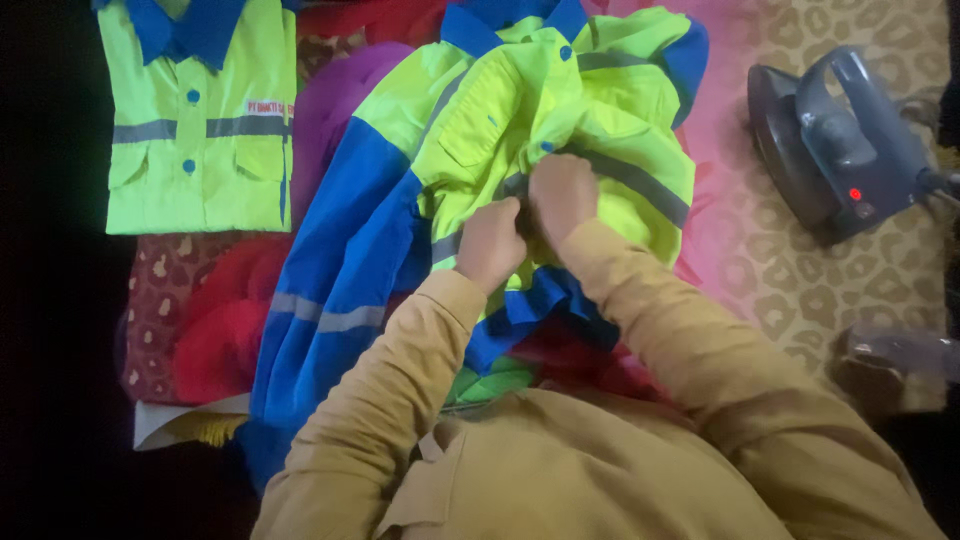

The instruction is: The person irons the collar, buttons, and sleeve of a hi-vis work shirt using an iron and a spray bottle on a flat surface.

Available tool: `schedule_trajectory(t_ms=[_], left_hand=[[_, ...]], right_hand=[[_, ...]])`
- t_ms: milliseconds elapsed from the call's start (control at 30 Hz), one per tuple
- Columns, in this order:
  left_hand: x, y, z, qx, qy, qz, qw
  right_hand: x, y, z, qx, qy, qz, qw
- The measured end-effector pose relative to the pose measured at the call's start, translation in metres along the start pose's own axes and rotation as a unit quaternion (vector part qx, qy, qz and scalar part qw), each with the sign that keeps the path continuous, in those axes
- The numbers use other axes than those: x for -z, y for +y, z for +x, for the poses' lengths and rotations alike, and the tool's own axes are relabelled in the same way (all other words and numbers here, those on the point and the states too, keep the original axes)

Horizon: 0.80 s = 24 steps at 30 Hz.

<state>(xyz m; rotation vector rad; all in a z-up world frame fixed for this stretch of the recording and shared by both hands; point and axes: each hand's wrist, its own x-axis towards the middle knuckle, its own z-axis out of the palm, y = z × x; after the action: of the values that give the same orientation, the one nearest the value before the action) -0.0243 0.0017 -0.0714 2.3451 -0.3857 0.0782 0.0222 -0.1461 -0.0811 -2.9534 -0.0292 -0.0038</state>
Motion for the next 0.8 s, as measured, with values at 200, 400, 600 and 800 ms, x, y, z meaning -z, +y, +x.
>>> schedule_trajectory(t_ms=[200, 400, 600, 800], left_hand=[[-0.004, -0.006, 0.001, 0.025, -0.026, -0.017, 0.999], [0.010, 0.009, 0.007, 0.065, -0.023, -0.087, 0.994], [0.003, 0.007, 0.010, 0.098, -0.052, 0.018, 0.994], [0.017, -0.050, 0.010, 0.233, 0.087, -0.167, 0.954]], right_hand=[[-0.009, 0.017, 0.008, 0.048, 0.040, 0.025, 0.998], [0.031, 0.084, -0.006, 0.064, -0.003, 0.229, 0.971], [0.034, 0.036, -0.013, 0.042, -0.035, 0.160, 0.986], [0.000, 0.002, -0.005, 0.058, 0.006, -0.067, 0.996]])
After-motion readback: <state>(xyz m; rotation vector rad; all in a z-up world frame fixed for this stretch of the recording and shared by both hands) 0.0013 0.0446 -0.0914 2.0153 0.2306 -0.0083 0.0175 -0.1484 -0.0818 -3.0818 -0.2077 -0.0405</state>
